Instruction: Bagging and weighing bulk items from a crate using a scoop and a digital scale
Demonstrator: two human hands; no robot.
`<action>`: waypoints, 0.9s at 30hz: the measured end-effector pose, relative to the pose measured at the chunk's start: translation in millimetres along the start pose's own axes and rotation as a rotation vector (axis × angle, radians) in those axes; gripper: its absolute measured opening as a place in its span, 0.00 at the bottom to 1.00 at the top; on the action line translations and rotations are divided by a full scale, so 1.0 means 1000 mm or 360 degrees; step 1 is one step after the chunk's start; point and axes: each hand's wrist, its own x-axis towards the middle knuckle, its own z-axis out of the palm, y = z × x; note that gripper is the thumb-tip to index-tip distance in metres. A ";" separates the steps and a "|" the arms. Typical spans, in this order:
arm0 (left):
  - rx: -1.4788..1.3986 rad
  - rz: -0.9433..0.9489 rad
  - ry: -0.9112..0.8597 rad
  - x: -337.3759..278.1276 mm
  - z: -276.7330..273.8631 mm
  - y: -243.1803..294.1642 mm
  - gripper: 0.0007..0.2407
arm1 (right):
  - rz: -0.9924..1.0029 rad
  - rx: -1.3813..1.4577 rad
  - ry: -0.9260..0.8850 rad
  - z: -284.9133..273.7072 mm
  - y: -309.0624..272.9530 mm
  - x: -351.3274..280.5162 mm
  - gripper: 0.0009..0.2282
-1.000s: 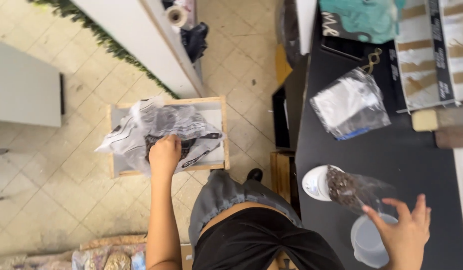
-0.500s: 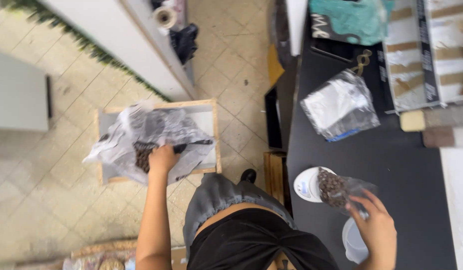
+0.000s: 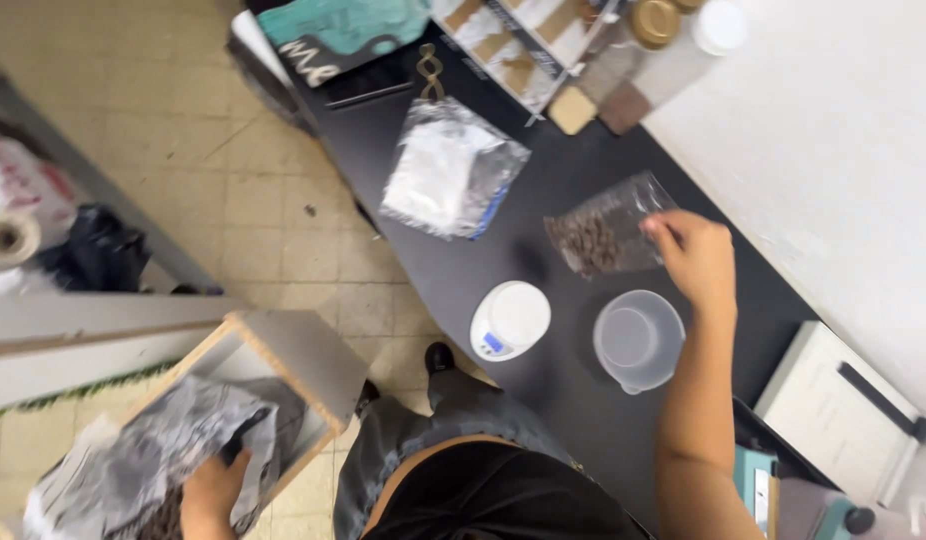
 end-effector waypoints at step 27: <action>0.0211 -0.0031 0.0324 0.032 0.019 -0.004 0.25 | -0.0150 0.0107 0.0525 0.080 0.158 0.172 0.06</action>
